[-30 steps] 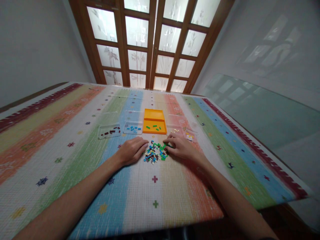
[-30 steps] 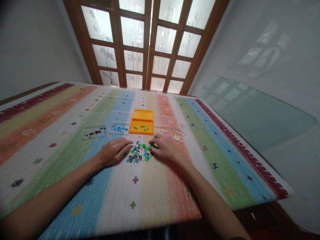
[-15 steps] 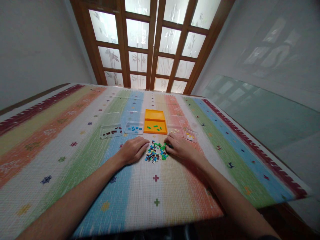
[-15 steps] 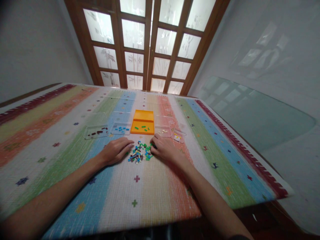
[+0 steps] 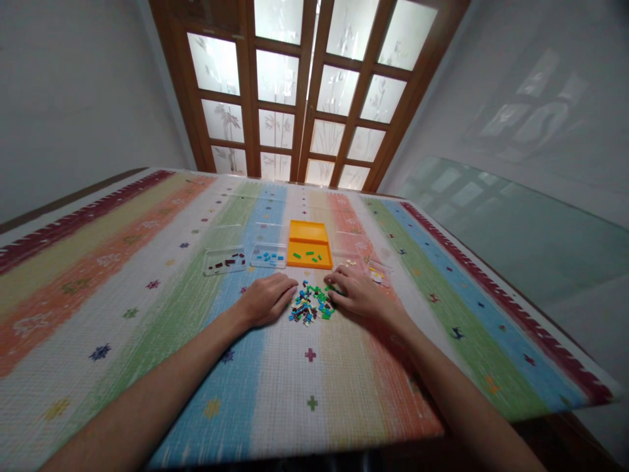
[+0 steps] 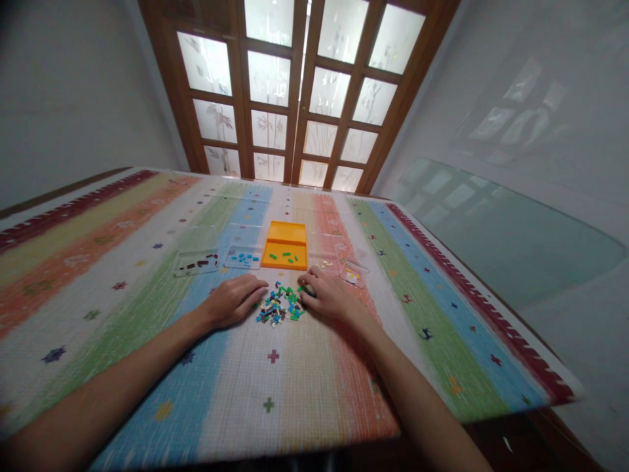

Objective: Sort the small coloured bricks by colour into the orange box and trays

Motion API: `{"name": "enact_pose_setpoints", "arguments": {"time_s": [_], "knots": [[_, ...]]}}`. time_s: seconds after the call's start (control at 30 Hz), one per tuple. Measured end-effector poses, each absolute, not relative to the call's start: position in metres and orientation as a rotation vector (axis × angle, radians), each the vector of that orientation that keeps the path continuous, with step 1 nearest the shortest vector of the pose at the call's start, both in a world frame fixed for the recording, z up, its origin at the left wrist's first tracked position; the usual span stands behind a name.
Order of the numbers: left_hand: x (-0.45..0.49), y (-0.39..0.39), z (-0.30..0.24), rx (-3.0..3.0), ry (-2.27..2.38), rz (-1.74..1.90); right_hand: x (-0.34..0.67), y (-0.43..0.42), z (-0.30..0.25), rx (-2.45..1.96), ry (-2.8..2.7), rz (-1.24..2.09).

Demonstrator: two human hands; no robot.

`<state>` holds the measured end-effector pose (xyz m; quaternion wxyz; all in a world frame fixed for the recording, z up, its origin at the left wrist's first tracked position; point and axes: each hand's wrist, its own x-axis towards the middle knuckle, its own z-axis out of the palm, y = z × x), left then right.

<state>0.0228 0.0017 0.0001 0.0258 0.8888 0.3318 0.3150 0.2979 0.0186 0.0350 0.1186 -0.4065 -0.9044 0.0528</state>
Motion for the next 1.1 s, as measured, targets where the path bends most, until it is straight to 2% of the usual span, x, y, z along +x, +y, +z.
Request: {"name": "enact_pose_setpoints", "arguments": {"time_s": [0.5, 0.83, 1.1], "knots": [[0.023, 0.001, 0.002, 2.742, 1.003, 0.968, 0.293, 0.021, 0.038, -1.201, -2.659, 0.274], [0.023, 0.001, 0.001, 2.737, 1.013, 0.964, 0.293, 0.030, 0.032, -1.170, -2.747, 0.167], [0.022, 0.002, -0.001, 2.718, 1.018, 0.961, 0.289, 0.052, 0.046, -1.184, -2.612, 0.103]]}}
